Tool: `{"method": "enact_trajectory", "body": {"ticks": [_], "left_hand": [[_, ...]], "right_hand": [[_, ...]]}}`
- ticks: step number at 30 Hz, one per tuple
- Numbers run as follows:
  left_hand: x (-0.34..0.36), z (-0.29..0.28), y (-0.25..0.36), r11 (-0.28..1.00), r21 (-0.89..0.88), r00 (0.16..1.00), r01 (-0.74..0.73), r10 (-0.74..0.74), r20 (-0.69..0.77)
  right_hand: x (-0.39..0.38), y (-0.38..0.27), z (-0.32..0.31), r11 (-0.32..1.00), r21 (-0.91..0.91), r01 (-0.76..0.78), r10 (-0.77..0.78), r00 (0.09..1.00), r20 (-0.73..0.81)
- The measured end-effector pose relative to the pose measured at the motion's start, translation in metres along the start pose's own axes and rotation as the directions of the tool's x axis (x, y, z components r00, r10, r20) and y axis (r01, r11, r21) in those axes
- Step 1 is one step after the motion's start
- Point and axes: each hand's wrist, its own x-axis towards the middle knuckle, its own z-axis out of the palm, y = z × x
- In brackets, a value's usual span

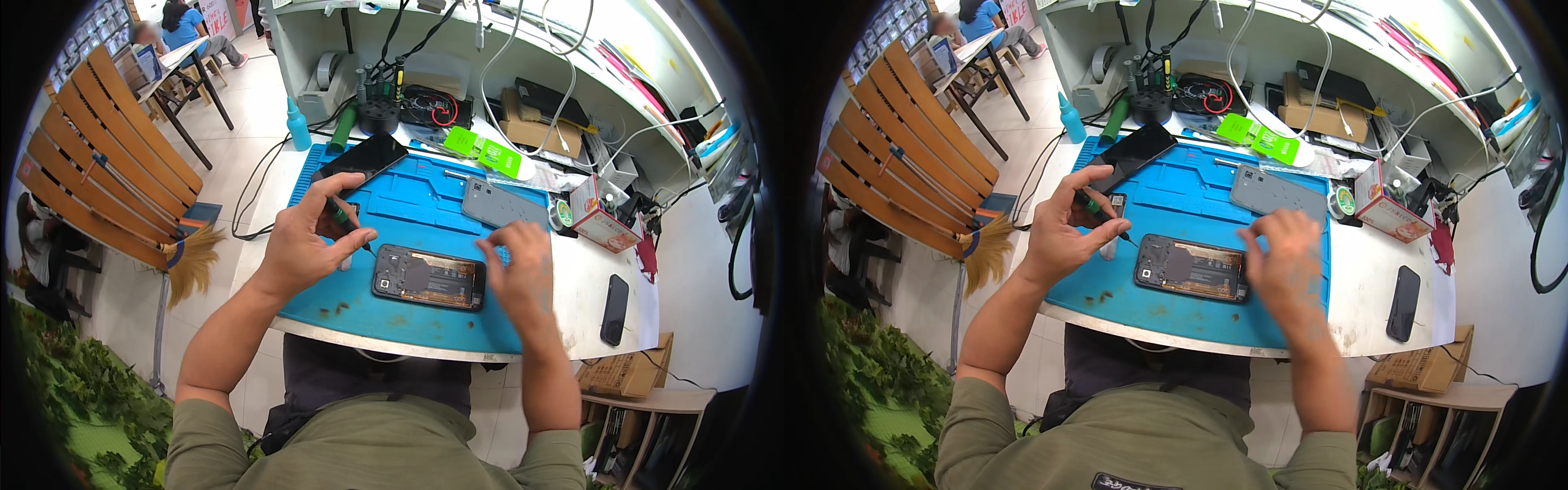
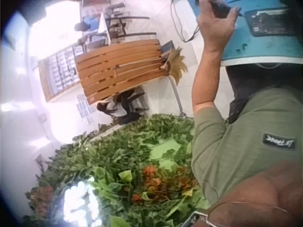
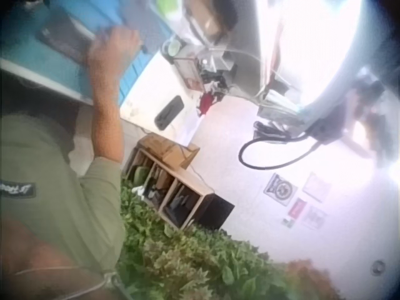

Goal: The person removes screws from the internal chassis of a mobile phone using a screwdriver on a blue workspace mat. They handle the phone body and the detached back cover.

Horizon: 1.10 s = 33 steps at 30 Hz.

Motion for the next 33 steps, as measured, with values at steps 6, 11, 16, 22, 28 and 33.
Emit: {"method": "enact_trajectory", "body": {"ticks": [6,11,16,22,28,33], "left_hand": [[0.001,0.006,-0.003,0.997,0.048,0.998,-0.058,0.058,0.012],[0.003,0.012,-0.002,0.994,0.069,0.996,-0.090,0.089,0.012],[0.002,0.012,-0.006,0.991,0.097,0.995,-0.096,0.095,0.016],[0.004,0.014,-0.003,0.982,0.141,0.992,-0.124,0.119,0.041],[0.019,0.003,0.014,0.966,0.102,0.923,-0.238,0.192,0.334],[0.029,0.004,0.032,0.962,0.183,0.928,-0.202,0.129,0.349]], "right_hand": [[0.019,0.082,-0.006,0.967,-0.256,0.001,0.000,1.000,0.004],[0.014,0.086,-0.003,0.967,-0.251,0.031,-0.039,0.999,-0.024],[0.006,0.041,-0.011,0.987,-0.127,0.097,-0.105,0.992,-0.063],[-0.010,0.010,-0.020,0.994,-0.036,0.103,-0.103,0.994,-0.022],[-0.018,0.001,-0.021,0.992,0.004,0.123,-0.123,0.992,0.020],[-0.024,-0.004,-0.016,0.989,0.019,0.150,-0.151,0.987,0.052]]}}
